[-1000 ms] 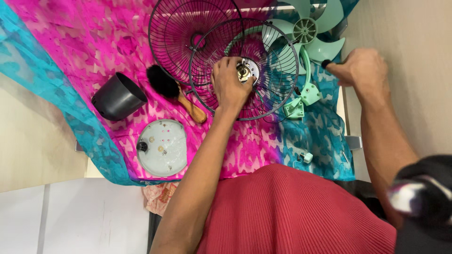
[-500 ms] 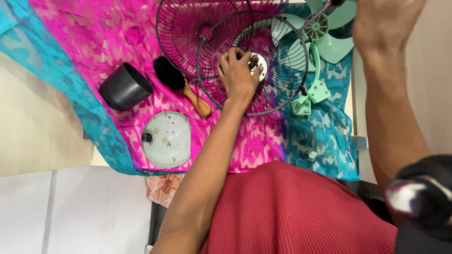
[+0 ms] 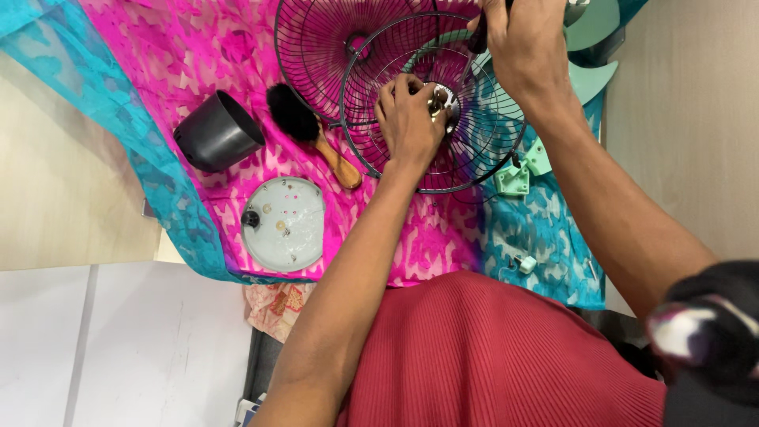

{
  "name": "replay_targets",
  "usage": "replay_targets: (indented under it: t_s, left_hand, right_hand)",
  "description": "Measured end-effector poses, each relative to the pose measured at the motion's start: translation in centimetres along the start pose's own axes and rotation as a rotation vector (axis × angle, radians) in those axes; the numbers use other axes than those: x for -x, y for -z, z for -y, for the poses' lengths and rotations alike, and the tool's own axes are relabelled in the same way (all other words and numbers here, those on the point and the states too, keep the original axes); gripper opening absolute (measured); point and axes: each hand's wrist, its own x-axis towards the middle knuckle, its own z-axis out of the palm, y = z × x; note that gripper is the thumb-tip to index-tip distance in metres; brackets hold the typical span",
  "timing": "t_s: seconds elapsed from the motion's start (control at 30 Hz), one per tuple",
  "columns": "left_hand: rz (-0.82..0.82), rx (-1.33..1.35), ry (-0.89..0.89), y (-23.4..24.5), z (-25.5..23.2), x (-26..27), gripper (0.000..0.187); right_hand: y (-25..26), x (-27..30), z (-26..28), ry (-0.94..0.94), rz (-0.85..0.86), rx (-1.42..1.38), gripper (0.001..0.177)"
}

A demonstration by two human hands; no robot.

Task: The person assembles a small electric fan by hand. They place the motor into the rear cage, secure it with a screwdriver, attach the fan blades, and then fit the front cage over the assembly.

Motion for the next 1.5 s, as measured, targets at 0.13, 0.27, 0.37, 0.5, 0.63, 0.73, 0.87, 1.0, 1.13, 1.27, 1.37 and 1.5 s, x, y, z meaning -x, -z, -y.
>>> replay_targets:
  t_s: [0.13, 0.27, 0.37, 0.5, 0.63, 0.73, 0.87, 1.0, 1.13, 1.27, 1.37, 1.5]
  left_hand:
    - [0.016, -0.001, 0.004, 0.1, -0.1, 0.0, 0.031]
    - [0.015, -0.011, -0.003, 0.3, -0.3, -0.2, 0.035]
    - [0.050, -0.019, 0.023, 0.6, -0.5, -0.3, 0.023]
    - [0.087, -0.033, 0.053, 0.9, -0.7, -0.7, 0.023]
    - [0.088, -0.038, 0.056, 1.2, -0.9, -0.7, 0.024]
    - [0.103, -0.032, 0.068, 1.1, -0.9, -0.6, 0.022]
    - [0.080, -0.035, 0.048, 1.0, -0.9, -0.6, 0.026]
    - [0.079, -0.036, 0.032, 0.9, -0.7, -0.6, 0.025]
    - [0.074, -0.026, 0.010, 1.2, -0.7, -0.5, 0.023]
    - [0.088, -0.029, 0.007, 1.5, -0.9, -0.4, 0.021]
    - [0.086, -0.020, -0.003, 1.5, -0.8, -0.4, 0.018]
    - [0.046, -0.018, -0.040, 1.3, -0.5, -0.3, 0.026]
  right_hand:
    - [-0.5, 0.1, 0.9, 0.090, -0.032, -0.053, 0.014]
    - [-0.6, 0.1, 1.1, 0.019, -0.020, 0.008, 0.014]
    - [-0.7, 0.1, 0.9, 0.016, -0.013, -0.006, 0.016]
    - [-0.7, 0.1, 0.7, -0.013, -0.001, 0.026, 0.017]
    - [-0.5, 0.1, 1.0, 0.023, -0.029, -0.038, 0.016]
    - [-0.7, 0.1, 1.2, -0.001, -0.032, -0.048, 0.017]
    - [-0.8, -0.1, 1.5, -0.033, -0.039, -0.050, 0.042]
    - [-0.7, -0.3, 1.6, -0.060, -0.016, -0.068, 0.034]
    - [-1.1, -0.8, 2.3, -0.077, 0.011, 0.001, 0.037]
    - [-1.1, -1.1, 3.4, -0.135, 0.054, 0.082, 0.048]
    - [-0.8, -1.4, 4.0, -0.065, 0.055, 0.146, 0.056]
    - [0.1, -2.7, 3.9, -0.057, 0.209, 0.059, 0.069]
